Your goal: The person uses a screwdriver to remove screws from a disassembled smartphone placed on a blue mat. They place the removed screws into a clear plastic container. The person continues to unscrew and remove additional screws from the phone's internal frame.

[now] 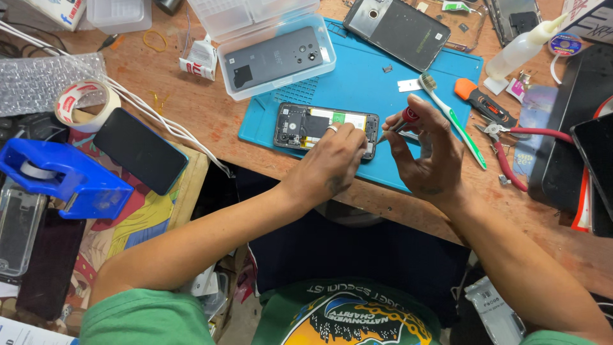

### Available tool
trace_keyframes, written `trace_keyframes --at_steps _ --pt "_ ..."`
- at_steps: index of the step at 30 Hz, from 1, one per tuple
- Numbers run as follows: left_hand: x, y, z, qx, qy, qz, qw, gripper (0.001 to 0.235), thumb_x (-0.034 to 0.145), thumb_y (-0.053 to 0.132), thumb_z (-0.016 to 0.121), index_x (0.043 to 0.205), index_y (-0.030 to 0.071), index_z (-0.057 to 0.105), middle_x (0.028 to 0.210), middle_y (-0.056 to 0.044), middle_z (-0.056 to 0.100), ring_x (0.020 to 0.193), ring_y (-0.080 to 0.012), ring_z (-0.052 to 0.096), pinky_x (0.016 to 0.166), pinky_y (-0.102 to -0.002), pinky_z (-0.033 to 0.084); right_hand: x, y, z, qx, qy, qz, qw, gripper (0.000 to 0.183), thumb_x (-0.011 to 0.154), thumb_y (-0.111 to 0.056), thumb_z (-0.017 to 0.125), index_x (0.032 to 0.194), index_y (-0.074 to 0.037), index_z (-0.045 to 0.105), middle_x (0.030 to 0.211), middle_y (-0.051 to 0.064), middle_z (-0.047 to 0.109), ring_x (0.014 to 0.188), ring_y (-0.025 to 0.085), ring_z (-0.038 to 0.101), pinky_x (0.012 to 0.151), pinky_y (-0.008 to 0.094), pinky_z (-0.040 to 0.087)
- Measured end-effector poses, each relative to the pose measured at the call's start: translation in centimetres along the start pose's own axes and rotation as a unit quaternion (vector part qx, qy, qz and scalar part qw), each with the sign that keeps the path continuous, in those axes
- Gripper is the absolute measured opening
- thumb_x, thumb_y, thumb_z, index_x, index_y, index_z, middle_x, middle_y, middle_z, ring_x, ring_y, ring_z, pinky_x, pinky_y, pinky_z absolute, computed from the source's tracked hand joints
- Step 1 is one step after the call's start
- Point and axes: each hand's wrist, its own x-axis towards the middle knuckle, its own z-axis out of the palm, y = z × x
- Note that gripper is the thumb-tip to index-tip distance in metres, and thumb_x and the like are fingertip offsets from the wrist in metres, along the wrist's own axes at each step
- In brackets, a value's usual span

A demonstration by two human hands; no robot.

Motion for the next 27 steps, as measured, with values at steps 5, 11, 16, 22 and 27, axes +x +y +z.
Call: trace_keyframes --at_steps 5,11,16,22,27 --pt "-0.8 0.1 -0.9 -0.044 -0.002 -0.016 0.999 0.024 0.088 0.009 0.069 0.107 0.003 0.056 0.104 -0.016 0.055 0.102 -0.0333 0.057 0.092 -0.046 0.05 0.1 -0.3 0.2 -0.016 0.0 0.014 1.0 0.063 0.103 0.01 0.068 0.154 -0.004 0.034 0.121 0.016 0.06 0.107 0.021 0.069 0.094 0.036 0.064" --pt "-0.7 0.2 -0.6 -0.04 0.038 0.012 0.998 0.031 0.085 0.01 0.074 0.108 0.002 0.055 0.11 -0.017 0.051 0.107 -0.0357 0.053 0.095 -0.049 0.049 0.2 -0.6 0.2 -0.034 -0.009 0.047 0.998 0.063 0.104 0.008 0.068 0.156 -0.001 0.034 0.124 0.015 0.06 0.11 0.022 0.069 0.095 0.036 0.063" --pt "-0.3 -0.1 -0.4 -0.047 -0.003 -0.031 0.998 0.02 0.088 0.01 0.07 0.101 0.003 0.056 0.105 -0.015 0.053 0.103 -0.0331 0.055 0.093 -0.046 0.05 0.3 -0.4 0.1 -0.031 -0.011 0.043 0.999 0.062 0.104 0.007 0.069 0.156 -0.001 0.035 0.123 0.016 0.061 0.11 0.022 0.07 0.094 0.036 0.065" --pt "0.4 0.0 0.2 0.005 -0.016 -0.039 0.999 0.013 0.091 0.01 0.063 0.097 0.0 0.056 0.103 -0.018 0.054 0.1 -0.0344 0.056 0.092 -0.046 0.049 0.3 -0.3 0.2 -0.03 -0.017 0.027 0.999 0.062 0.104 0.006 0.069 0.155 -0.001 0.035 0.122 0.015 0.063 0.108 0.022 0.07 0.096 0.036 0.064" --pt "1.0 0.1 1.0 0.082 -0.037 -0.054 0.995 0.015 0.088 0.008 0.061 0.094 -0.003 0.055 0.1 -0.021 0.054 0.097 -0.0346 0.057 0.091 -0.045 0.05 0.3 -0.6 0.5 -0.022 -0.01 0.042 0.999 0.062 0.101 0.008 0.071 0.153 0.0 0.038 0.119 0.015 0.062 0.105 0.022 0.07 0.091 0.035 0.064"
